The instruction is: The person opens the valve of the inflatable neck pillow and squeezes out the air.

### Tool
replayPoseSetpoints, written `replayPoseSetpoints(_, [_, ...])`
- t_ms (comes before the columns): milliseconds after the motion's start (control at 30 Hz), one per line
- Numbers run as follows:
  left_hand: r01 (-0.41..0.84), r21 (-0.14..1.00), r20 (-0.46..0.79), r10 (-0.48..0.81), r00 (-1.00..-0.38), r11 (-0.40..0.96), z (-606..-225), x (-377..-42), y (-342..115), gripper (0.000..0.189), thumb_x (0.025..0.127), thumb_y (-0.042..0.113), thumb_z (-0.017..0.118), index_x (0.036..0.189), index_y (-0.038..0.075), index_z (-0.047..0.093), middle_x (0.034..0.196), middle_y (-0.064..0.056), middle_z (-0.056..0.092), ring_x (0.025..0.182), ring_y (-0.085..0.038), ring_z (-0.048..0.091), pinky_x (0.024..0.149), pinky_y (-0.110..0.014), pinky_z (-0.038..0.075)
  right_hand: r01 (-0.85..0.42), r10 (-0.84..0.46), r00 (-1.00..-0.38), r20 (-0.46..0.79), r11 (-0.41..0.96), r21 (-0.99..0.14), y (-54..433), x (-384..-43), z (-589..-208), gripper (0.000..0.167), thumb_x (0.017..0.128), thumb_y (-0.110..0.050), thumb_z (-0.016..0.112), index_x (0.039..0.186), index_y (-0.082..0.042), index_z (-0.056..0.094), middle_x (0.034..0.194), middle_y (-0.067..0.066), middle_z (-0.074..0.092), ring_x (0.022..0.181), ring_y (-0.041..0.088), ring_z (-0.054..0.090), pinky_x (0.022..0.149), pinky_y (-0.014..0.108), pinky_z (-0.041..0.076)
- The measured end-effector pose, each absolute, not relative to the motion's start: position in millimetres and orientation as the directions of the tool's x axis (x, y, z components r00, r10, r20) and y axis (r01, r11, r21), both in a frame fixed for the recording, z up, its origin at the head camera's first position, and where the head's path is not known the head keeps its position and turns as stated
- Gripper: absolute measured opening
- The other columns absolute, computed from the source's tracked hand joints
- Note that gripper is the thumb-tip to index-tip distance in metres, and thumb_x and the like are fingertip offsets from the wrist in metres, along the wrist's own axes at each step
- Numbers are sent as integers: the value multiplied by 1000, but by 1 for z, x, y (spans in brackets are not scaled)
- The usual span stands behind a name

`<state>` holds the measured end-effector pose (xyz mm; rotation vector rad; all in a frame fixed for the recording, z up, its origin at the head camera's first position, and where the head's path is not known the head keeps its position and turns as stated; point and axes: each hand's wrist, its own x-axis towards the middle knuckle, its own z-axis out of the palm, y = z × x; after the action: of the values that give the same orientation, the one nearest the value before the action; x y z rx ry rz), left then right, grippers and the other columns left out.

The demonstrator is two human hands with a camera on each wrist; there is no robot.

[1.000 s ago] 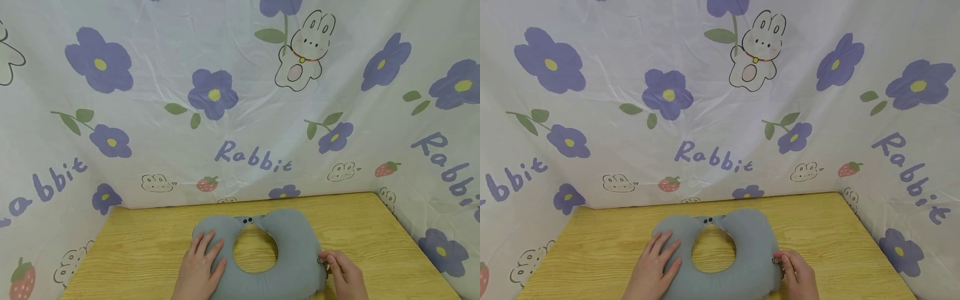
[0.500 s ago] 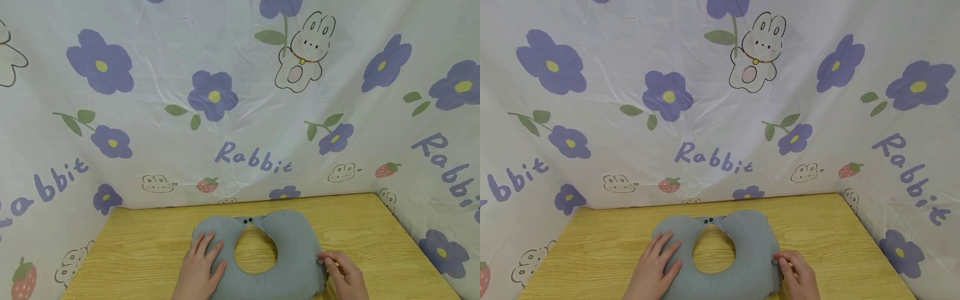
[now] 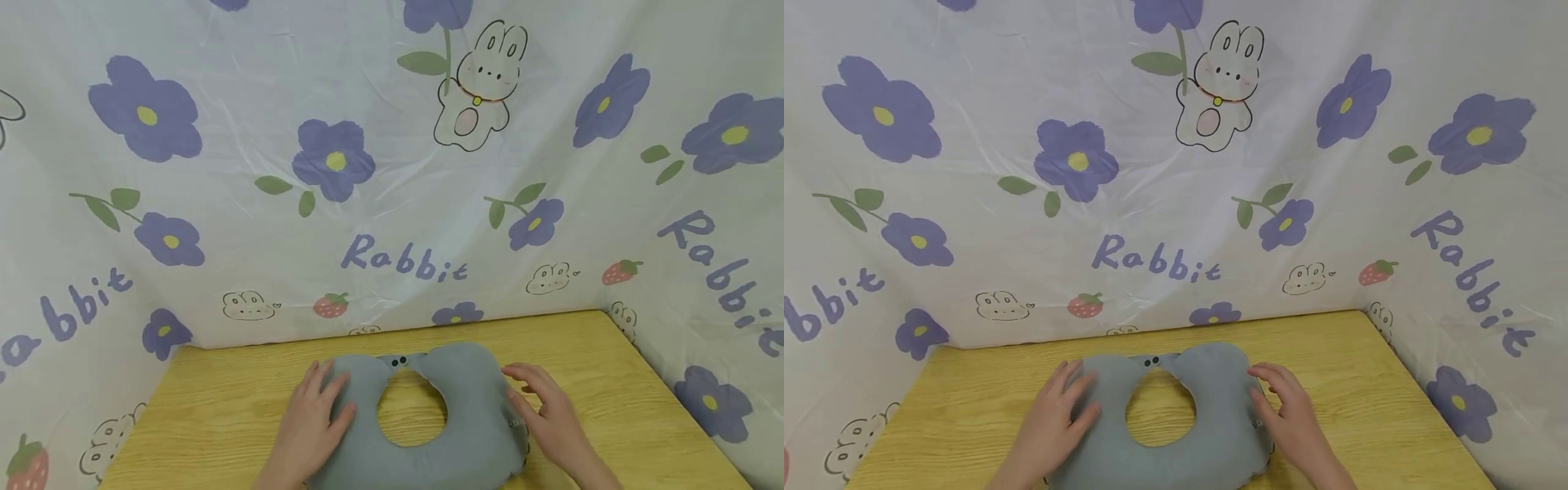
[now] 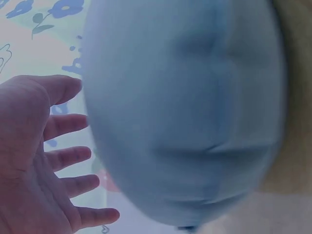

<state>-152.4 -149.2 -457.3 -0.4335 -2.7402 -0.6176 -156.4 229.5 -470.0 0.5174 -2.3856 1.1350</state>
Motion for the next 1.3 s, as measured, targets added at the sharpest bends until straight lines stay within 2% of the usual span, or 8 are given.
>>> replayPoseSetpoints(167, [380, 321, 368, 255, -894, 867, -444, -167, -151, 46, 95, 25, 74, 135, 3, 65, 149, -23, 49, 138, -52, 41, 106, -67, 40, -507, -230, -841, 491, 652, -563, 220, -178, -455, 34, 97, -5, 71, 131, -9, 68, 133, 8, 63, 122, 32, 60, 90, 52, 55])
replayPoseSetpoints(267, [384, 296, 362, 269, -892, 875, -437, -175, -150, 47, 95, 24, 75, 135, 3, 65, 148, -23, 50, 137, -51, 43, 107, -66, 39, -506, -290, -846, 447, 701, -502, 215, -192, -451, 36, 97, -8, 71, 133, -8, 67, 138, 14, 60, 127, 39, 56, 95, 59, 50])
replayPoseSetpoints(400, [377, 271, 333, 281, -900, 886, -429, -183, -146, 50, 95, 26, 74, 138, 2, 63, 148, -23, 50, 137, -49, 44, 109, -63, 39, -516, -354, -834, 423, 770, -374, 209, -210, -450, 40, 96, -11, 73, 135, -5, 65, 141, 19, 57, 129, 41, 54, 98, 59, 49])
replayPoseSetpoints(533, [368, 264, 274, 296, -915, 892, -426, -189, -140, 52, 97, 29, 72, 141, 3, 61, 149, -23, 50, 138, -47, 44, 111, -62, 38, -511, -380, -837, 394, 799, -315, 203, -220, -452, 43, 95, -13, 74, 135, -3, 64, 142, 23, 56, 127, 45, 54, 99, 61, 48])
replayPoseSetpoints(733, [343, 246, 206, 297, -932, 906, -432, -199, -135, 51, 99, 31, 68, 143, 6, 60, 150, -22, 50, 142, -45, 41, 111, -66, 35, -485, -412, -870, 271, 814, -319, 187, -229, -458, 49, 100, -22, 69, 144, -3, 57, 150, 26, 49, 133, 48, 48, 106, 64, 41])
replayPoseSetpoints(967, [349, 201, 196, 312, -930, 915, -442, -205, -131, 51, 99, 33, 67, 141, 5, 61, 147, -22, 53, 139, -46, 44, 110, -66, 36, -477, -417, -877, 238, 817, -325, 176, -233, -468, 49, 101, -25, 68, 143, -3, 57, 150, 28, 47, 137, 50, 44, 109, 66, 36])
replayPoseSetpoints(1300, [328, 215, 148, 301, -942, 920, -450, -197, -132, 45, 98, 30, 70, 134, 3, 66, 144, -24, 55, 135, -47, 48, 106, -65, 41, -460, -426, -888, 174, 815, -353, 172, -228, -475, 46, 102, -27, 66, 142, -6, 59, 149, 26, 49, 136, 48, 45, 106, 66, 39])
